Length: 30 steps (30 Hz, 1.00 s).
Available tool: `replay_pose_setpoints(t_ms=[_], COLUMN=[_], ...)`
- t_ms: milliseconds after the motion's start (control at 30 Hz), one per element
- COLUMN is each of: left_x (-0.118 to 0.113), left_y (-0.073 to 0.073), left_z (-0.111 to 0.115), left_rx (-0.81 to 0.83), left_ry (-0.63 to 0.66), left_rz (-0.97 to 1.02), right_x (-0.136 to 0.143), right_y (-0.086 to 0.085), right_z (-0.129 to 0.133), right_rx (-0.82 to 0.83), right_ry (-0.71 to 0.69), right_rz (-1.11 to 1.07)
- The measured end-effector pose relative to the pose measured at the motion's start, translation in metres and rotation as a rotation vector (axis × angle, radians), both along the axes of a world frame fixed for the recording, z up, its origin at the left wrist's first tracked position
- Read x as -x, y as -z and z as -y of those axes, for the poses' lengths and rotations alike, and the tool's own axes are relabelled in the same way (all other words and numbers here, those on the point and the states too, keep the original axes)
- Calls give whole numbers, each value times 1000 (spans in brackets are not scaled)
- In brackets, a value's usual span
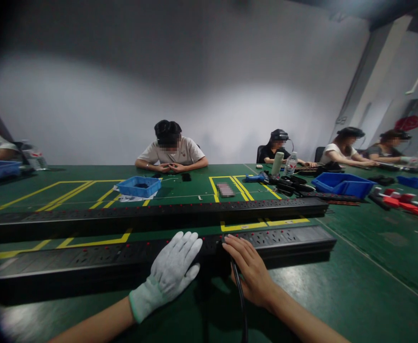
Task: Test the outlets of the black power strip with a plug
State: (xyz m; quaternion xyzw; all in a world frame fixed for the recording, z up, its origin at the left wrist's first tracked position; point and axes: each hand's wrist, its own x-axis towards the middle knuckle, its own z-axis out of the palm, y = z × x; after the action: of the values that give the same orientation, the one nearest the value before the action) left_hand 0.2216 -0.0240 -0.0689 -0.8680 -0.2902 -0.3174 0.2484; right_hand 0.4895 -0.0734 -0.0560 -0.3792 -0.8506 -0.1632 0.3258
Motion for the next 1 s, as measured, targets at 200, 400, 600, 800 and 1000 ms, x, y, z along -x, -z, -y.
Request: replay_pose_setpoints(t_ms=[200, 400, 600, 800, 1000], left_x=[-1, 0, -2, -2, 0], left_y=[-2, -2, -1, -1, -2], left_z=[1, 0, -1, 0, -1], left_rx=[-7, -26, -21, -19, -29], left_ry=[-8, 5, -6, 2, 6], left_rz=[1, 3, 15, 17, 9], right_x=[-1, 3, 6, 1, 0], right_y=[0, -5, -9, -1, 7], right_z=[0, 1, 3, 4, -1], right_rx=[13, -34, -56, -93, -77], right_ry=[-7, -50, -44, 18, -4], right_rz=[-27, -123, -124, -139, -158])
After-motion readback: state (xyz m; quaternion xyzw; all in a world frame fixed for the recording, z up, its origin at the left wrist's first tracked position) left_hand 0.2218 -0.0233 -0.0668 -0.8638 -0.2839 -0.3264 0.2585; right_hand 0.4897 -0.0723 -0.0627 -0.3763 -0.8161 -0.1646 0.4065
